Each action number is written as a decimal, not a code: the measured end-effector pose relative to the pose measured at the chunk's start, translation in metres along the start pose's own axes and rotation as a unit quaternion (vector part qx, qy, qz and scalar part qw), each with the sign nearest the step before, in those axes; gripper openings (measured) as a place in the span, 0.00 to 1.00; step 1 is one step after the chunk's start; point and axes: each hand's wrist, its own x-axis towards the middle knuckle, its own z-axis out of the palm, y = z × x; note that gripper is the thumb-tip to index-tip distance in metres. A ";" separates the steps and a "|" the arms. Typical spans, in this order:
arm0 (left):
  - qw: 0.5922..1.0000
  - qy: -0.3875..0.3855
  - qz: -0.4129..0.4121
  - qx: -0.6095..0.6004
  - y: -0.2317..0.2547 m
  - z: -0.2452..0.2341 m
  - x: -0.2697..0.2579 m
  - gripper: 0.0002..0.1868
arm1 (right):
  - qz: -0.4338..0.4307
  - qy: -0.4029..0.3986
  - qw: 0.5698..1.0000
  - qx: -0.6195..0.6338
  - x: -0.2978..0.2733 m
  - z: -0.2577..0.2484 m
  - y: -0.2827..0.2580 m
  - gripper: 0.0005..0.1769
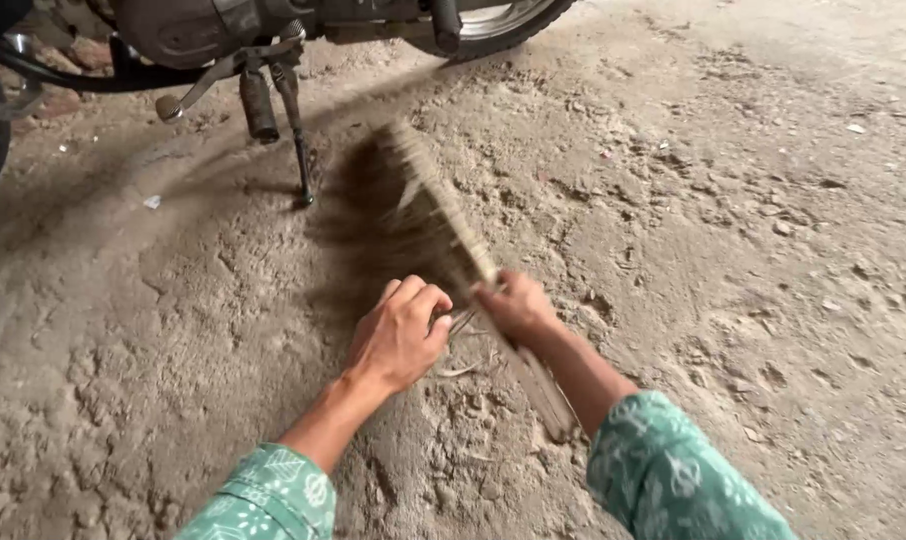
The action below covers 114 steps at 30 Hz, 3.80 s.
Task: The person sweeps a concrete floor with a broom, moving a cloth aside and then picking it up to sweep around a motorcycle.
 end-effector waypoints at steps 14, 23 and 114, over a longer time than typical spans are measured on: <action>0.999 -0.023 -0.017 0.023 0.026 0.010 0.015 0.11 | 0.007 0.323 0.942 0.093 -0.022 -0.089 0.034 0.34; 0.993 -0.003 0.104 0.062 0.092 0.026 0.068 0.04 | -0.031 0.047 0.998 -0.002 -0.008 -0.177 0.078 0.24; 0.987 -0.069 0.125 0.073 0.045 0.132 0.232 0.08 | -0.006 0.332 0.937 0.114 0.063 -0.275 0.049 0.20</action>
